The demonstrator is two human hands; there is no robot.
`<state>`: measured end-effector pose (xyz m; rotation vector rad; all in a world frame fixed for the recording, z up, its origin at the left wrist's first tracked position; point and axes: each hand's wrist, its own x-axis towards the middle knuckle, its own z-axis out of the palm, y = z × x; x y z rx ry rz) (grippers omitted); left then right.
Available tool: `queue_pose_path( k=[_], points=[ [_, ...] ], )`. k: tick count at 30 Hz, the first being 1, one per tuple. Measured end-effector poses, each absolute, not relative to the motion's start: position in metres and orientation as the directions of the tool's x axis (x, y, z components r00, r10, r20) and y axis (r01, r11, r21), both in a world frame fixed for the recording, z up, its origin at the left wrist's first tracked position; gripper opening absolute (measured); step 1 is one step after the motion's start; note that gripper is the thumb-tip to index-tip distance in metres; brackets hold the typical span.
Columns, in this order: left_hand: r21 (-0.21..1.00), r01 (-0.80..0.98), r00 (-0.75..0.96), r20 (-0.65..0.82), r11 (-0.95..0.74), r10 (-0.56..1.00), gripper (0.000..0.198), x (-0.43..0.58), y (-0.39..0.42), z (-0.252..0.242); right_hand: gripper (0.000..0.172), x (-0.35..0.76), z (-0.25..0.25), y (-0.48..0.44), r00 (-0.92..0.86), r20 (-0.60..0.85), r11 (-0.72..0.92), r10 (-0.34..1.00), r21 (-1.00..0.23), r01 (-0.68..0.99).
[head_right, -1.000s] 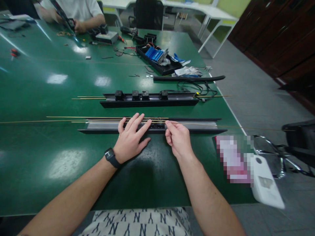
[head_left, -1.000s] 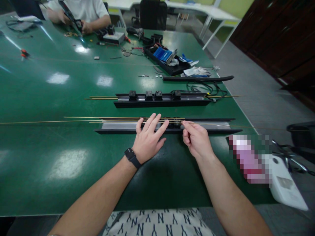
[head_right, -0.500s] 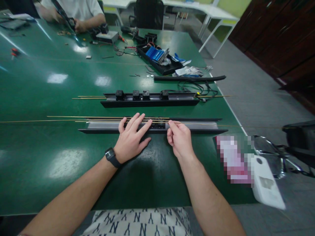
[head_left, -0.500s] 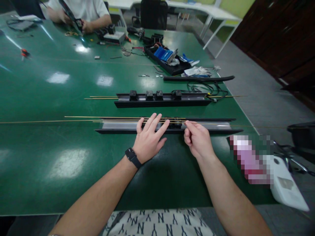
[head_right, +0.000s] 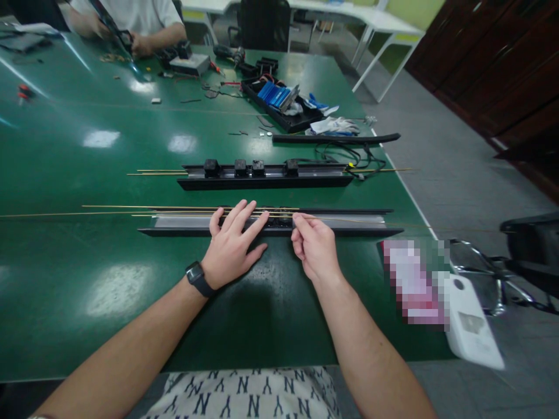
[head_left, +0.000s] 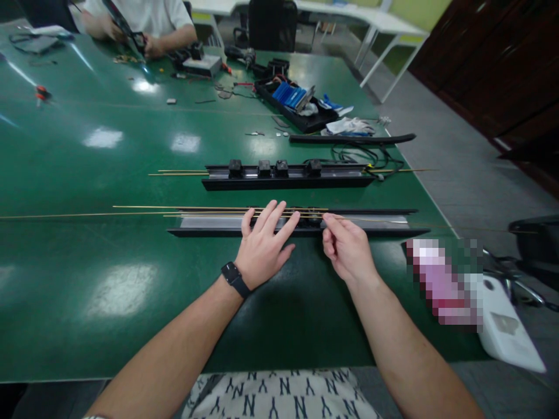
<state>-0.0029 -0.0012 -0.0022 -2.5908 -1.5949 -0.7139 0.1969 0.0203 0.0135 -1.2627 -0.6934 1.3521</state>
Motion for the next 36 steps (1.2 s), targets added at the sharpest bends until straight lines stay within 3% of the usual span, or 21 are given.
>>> queue_pose_path(
  k=[36],
  points=[
    [0.208, 0.851, 0.383, 0.387, -0.483, 0.839, 0.065, -0.0037, -0.0013, -0.0019, 0.036, 0.1968, 0.0131, 0.0214, 0.178, -0.281, -0.216, 0.943, -0.925, -0.313]
  ],
)
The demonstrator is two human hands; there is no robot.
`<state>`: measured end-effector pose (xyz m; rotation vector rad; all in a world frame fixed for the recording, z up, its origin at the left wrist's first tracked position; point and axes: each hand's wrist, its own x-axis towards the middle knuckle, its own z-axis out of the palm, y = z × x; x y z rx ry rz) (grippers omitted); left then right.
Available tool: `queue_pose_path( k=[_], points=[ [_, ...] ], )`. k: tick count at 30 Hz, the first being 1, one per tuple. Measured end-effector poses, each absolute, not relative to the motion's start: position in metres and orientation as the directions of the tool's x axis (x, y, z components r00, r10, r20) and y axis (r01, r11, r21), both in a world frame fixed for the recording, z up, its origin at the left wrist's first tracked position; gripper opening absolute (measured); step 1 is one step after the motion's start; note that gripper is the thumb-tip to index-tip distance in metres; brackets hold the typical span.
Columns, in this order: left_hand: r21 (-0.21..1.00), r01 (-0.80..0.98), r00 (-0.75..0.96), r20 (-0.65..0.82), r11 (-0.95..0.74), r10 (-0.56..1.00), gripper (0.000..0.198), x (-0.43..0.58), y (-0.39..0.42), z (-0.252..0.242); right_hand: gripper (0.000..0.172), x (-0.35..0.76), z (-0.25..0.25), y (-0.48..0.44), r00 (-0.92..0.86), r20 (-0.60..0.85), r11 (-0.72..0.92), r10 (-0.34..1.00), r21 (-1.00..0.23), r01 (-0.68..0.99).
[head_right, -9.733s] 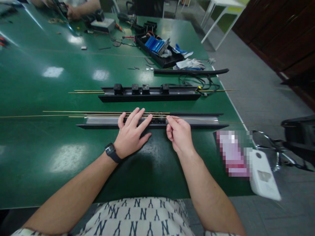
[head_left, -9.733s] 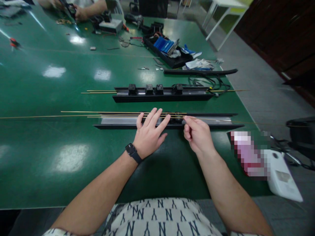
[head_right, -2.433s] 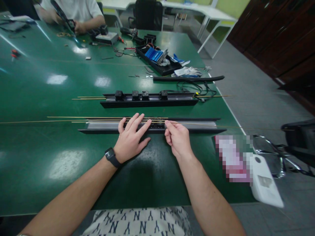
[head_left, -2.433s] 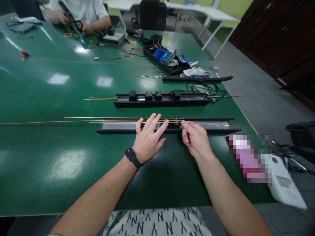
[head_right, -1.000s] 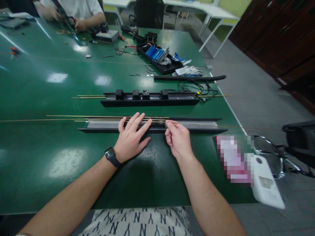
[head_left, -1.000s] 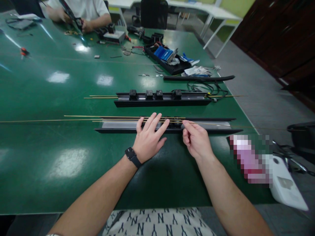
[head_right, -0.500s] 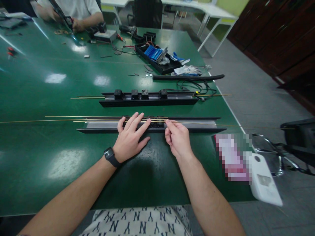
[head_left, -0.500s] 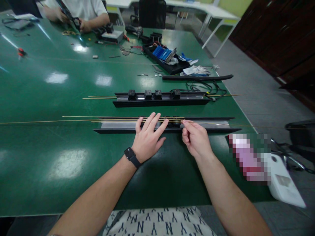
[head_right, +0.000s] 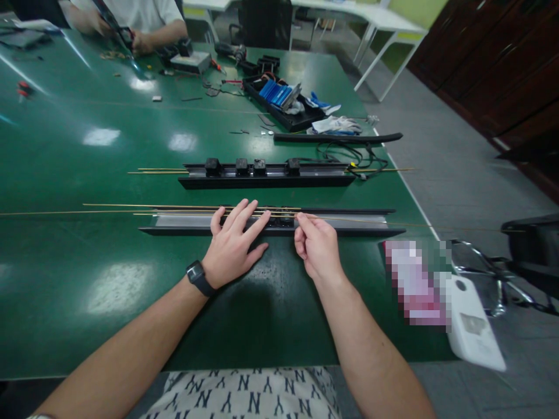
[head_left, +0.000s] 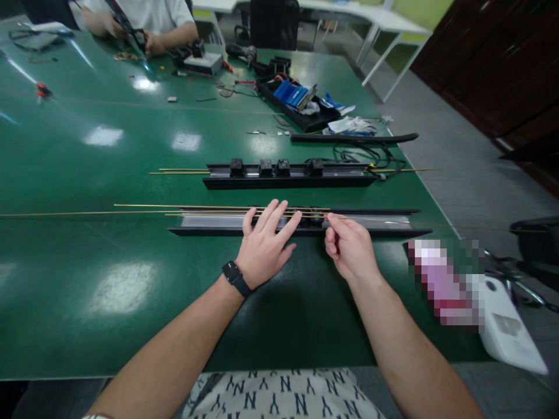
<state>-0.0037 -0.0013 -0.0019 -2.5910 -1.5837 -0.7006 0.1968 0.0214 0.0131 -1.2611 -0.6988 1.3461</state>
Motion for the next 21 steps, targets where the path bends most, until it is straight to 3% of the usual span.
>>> queue_pose_path(
  k=[21],
  points=[
    [0.204, 0.853, 0.379, 0.39, -0.48, 0.84, 0.064, -0.0031, -0.001, -0.0022, 0.044, 0.1956, 0.0098, 0.0222, 0.197, -0.286, -0.215, 0.938, -0.924, -0.317]
  ],
)
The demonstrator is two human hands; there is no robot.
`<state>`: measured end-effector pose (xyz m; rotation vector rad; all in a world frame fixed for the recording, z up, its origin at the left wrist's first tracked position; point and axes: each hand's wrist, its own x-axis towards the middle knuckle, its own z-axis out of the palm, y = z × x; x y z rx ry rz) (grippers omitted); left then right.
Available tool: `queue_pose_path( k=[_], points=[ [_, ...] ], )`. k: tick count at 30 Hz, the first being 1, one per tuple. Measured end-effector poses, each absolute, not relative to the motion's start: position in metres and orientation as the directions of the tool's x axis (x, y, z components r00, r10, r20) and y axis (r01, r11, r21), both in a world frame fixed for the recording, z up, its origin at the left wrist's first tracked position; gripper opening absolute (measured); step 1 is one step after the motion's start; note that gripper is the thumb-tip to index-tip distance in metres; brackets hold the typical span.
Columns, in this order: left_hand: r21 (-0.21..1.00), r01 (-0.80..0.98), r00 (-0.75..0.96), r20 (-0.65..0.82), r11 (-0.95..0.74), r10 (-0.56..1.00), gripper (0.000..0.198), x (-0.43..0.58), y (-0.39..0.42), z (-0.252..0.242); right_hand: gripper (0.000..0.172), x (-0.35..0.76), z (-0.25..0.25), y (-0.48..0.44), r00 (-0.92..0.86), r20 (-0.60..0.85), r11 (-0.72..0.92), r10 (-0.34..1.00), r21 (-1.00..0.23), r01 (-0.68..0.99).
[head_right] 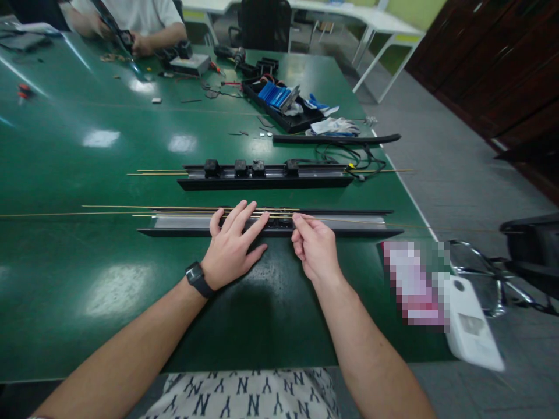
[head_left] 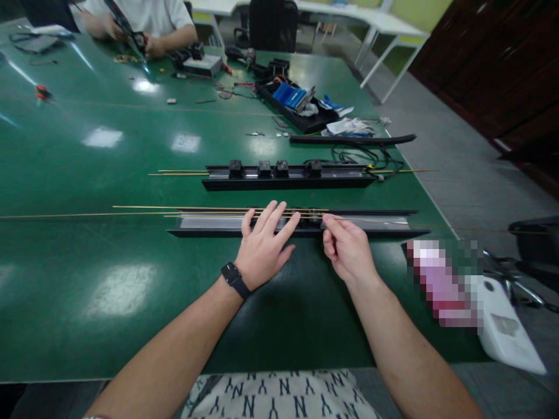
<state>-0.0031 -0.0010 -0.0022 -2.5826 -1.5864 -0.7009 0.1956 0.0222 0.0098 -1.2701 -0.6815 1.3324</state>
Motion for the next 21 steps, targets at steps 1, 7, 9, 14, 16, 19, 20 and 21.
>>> queue_pose_path(
  k=[1, 7, 9, 14, 16, 19, 20, 21],
  points=[
    [0.206, 0.853, 0.378, 0.388, -0.479, 0.84, 0.064, -0.0031, -0.001, -0.0022, 0.044, 0.1961, 0.0096, 0.0224, 0.193, -0.289, -0.218, 0.938, -0.922, -0.321],
    [0.202, 0.853, 0.379, 0.394, -0.481, 0.837, 0.065, -0.0031, -0.0009, -0.0034, 0.038, 0.1985, 0.0117, 0.0218, 0.176, -0.29, -0.219, 0.941, -0.915, -0.338],
    [0.2, 0.853, 0.381, 0.393, -0.482, 0.837, 0.066, -0.0031, -0.0008, -0.0039, 0.036, 0.1989, 0.0125, 0.0218, 0.177, -0.29, -0.219, 0.94, -0.915, -0.337],
    [0.2, 0.851, 0.382, 0.397, -0.485, 0.835, 0.066, -0.0037, -0.0007, -0.0045, 0.035, 0.1989, 0.0128, 0.0223, 0.176, -0.288, -0.219, 0.941, -0.918, -0.331],
    [0.2, 0.851, 0.382, 0.396, -0.485, 0.835, 0.066, -0.0038, -0.0007, -0.0044, 0.035, 0.1985, 0.0129, 0.0222, 0.179, -0.29, -0.22, 0.94, -0.918, -0.33],
    [0.202, 0.852, 0.38, 0.396, -0.483, 0.836, 0.066, -0.0038, -0.0009, -0.0041, 0.035, 0.1978, 0.0135, 0.0221, 0.181, -0.293, -0.222, 0.939, -0.917, -0.331],
    [0.202, 0.852, 0.38, 0.396, -0.483, 0.836, 0.065, -0.0037, -0.0009, -0.004, 0.035, 0.1977, 0.0137, 0.022, 0.182, -0.292, -0.221, 0.939, -0.917, -0.331],
    [0.201, 0.853, 0.379, 0.395, -0.481, 0.837, 0.065, -0.0037, -0.001, -0.0039, 0.035, 0.1976, 0.0138, 0.0221, 0.184, -0.291, -0.219, 0.939, -0.918, -0.331]
  ],
)
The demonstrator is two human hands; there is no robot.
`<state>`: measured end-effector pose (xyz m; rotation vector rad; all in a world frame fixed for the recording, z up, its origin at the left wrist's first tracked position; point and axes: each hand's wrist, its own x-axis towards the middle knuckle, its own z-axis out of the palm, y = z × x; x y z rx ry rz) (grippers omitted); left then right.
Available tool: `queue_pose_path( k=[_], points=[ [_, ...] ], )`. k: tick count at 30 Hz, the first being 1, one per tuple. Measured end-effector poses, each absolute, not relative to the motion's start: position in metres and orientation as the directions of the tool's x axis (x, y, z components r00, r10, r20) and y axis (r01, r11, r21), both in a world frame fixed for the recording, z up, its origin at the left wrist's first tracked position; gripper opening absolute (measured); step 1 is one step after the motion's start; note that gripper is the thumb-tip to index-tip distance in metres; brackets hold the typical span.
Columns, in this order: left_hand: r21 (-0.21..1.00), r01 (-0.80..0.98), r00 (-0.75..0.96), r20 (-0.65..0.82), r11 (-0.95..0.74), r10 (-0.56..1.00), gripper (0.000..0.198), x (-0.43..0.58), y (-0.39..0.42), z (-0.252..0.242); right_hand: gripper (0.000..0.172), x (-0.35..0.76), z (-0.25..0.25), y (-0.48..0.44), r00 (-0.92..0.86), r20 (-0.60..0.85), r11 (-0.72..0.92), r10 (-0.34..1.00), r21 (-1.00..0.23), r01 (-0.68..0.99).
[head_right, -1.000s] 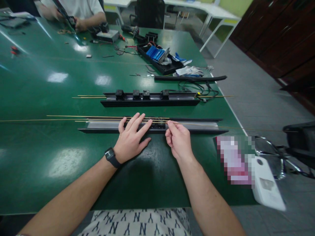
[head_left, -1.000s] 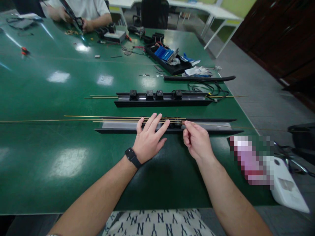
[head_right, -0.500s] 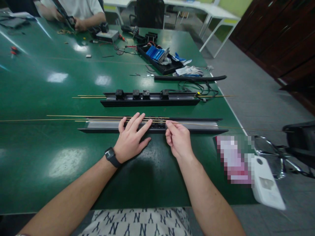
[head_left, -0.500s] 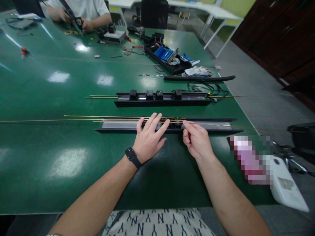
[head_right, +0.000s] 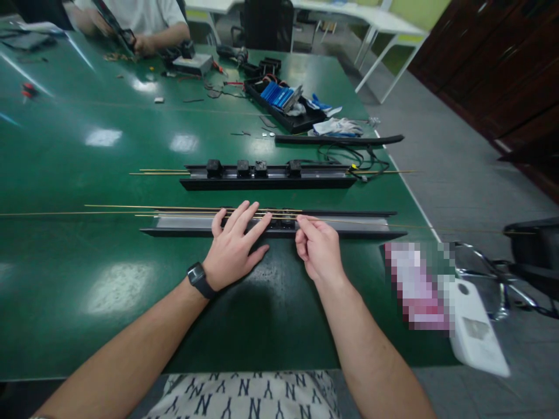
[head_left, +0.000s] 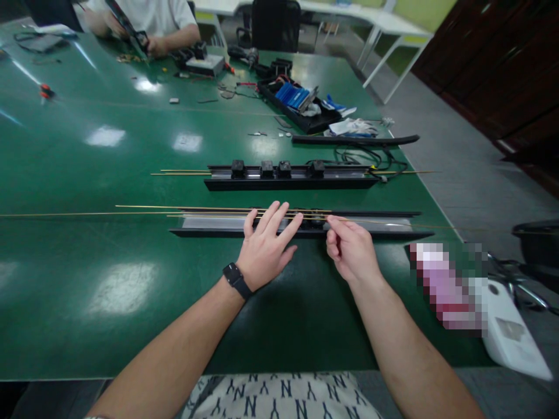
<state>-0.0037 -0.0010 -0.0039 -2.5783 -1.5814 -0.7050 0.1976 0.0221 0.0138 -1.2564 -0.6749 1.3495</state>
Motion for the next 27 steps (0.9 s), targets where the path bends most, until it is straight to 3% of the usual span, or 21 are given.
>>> queue_pose_path(
  k=[10, 27],
  points=[
    [0.203, 0.853, 0.379, 0.394, -0.481, 0.837, 0.065, -0.0036, -0.0009, -0.0032, 0.031, 0.1979, 0.0143, 0.0211, 0.174, -0.279, -0.21, 0.944, -0.919, -0.335],
    [0.205, 0.852, 0.38, 0.389, -0.481, 0.839, 0.066, -0.0033, -0.0016, -0.0029, 0.043, 0.197, 0.0133, 0.021, 0.183, -0.281, -0.218, 0.942, -0.928, -0.303]
  ],
)
